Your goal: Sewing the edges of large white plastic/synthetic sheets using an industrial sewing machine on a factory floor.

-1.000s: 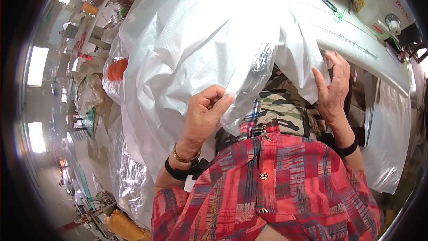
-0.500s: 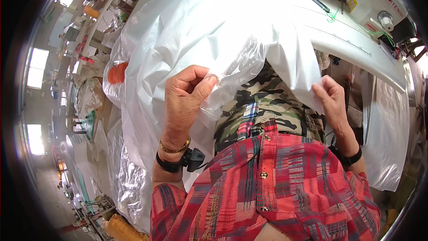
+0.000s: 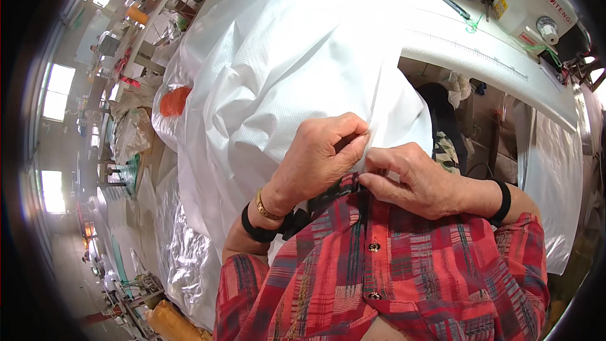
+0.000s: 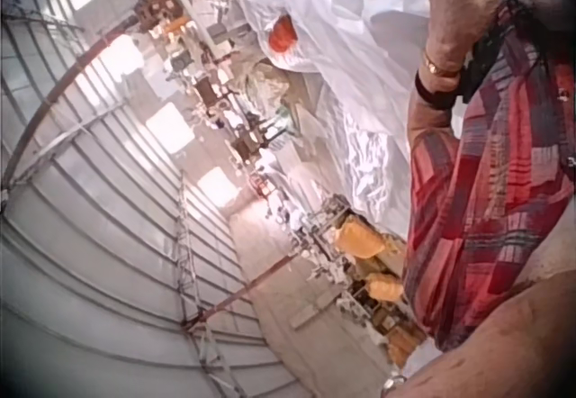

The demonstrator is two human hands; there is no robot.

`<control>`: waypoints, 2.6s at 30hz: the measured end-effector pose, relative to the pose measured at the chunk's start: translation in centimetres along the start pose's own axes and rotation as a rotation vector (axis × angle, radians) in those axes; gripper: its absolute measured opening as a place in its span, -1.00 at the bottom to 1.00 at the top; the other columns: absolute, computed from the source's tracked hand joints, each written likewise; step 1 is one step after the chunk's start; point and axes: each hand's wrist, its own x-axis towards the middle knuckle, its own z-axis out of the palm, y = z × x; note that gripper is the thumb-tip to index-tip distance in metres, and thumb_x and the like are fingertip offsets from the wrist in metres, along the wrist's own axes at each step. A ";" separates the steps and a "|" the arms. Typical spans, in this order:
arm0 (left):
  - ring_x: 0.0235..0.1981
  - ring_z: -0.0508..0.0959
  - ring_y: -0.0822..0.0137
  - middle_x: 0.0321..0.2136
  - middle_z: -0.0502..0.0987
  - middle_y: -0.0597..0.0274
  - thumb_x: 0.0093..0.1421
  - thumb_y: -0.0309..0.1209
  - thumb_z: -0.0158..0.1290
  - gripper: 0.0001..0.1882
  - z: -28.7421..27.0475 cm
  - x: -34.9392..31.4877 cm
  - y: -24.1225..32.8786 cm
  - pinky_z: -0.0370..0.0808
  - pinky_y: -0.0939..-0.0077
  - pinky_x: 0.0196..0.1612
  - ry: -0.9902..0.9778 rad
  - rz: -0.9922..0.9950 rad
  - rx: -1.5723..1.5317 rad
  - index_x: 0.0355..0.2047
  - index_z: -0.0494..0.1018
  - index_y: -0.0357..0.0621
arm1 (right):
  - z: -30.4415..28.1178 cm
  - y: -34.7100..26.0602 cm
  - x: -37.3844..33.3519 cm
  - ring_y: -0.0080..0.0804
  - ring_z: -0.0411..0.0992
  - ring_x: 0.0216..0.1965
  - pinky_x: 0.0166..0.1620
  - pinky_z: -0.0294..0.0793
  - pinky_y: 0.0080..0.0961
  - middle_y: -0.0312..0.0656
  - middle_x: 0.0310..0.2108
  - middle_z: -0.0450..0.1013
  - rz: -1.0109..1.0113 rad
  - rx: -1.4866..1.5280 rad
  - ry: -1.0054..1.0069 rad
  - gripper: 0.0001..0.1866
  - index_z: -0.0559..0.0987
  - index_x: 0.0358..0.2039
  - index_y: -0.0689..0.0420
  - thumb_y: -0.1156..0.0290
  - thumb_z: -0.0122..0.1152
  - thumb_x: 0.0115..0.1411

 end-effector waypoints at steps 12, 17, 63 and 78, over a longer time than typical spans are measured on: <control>-0.56 0.32 0.60 -0.65 0.38 0.29 0.23 -0.51 0.01 -0.88 -0.4 -0.4 -1.3 0.32 0.58 -0.50 -0.009 -0.134 -0.175 -0.32 0.47 -0.34 | 0.9 -0.1 1.7 0.10 0.44 -0.54 -0.44 0.43 -0.16 0.04 -0.64 0.39 -0.186 -0.083 -0.054 -0.81 0.39 -0.40 0.23 0.37 0.12 0.20; -0.55 0.25 0.73 -0.59 0.34 0.57 0.28 -0.42 0.07 -0.84 -1.0 0.0 -1.0 0.18 0.72 -0.55 -0.038 -0.318 -0.437 -0.42 0.45 -0.24 | 0.7 -0.3 3.2 0.08 0.45 -0.55 -0.46 0.44 -0.15 0.02 -0.62 0.41 -0.240 -0.252 -0.151 -0.82 0.39 -0.41 0.21 0.37 0.14 0.15; -0.48 0.41 0.71 -0.44 0.53 0.41 0.17 -0.62 0.10 -0.83 1.0 -3.4 -8.5 0.30 0.69 -0.48 0.234 -0.349 -0.153 -0.21 0.56 -0.31 | -9.8 8.2 13.6 -0.23 0.45 -0.23 -0.02 0.34 -0.32 -0.19 -0.43 0.45 -0.426 -0.743 -0.065 -0.90 0.49 -0.40 0.10 0.37 0.19 0.17; -0.59 0.32 0.69 -0.40 0.44 0.41 0.20 -0.62 0.02 -0.76 2.5 -3.0 -8.0 0.24 0.76 -0.56 0.429 -0.087 -0.246 -0.11 0.52 -0.35 | -4.5 6.9 10.4 -0.31 0.36 -0.17 0.18 0.15 -0.08 -0.28 -0.33 0.38 -0.516 -0.941 -0.061 -0.83 0.48 -0.35 0.08 0.31 0.26 0.14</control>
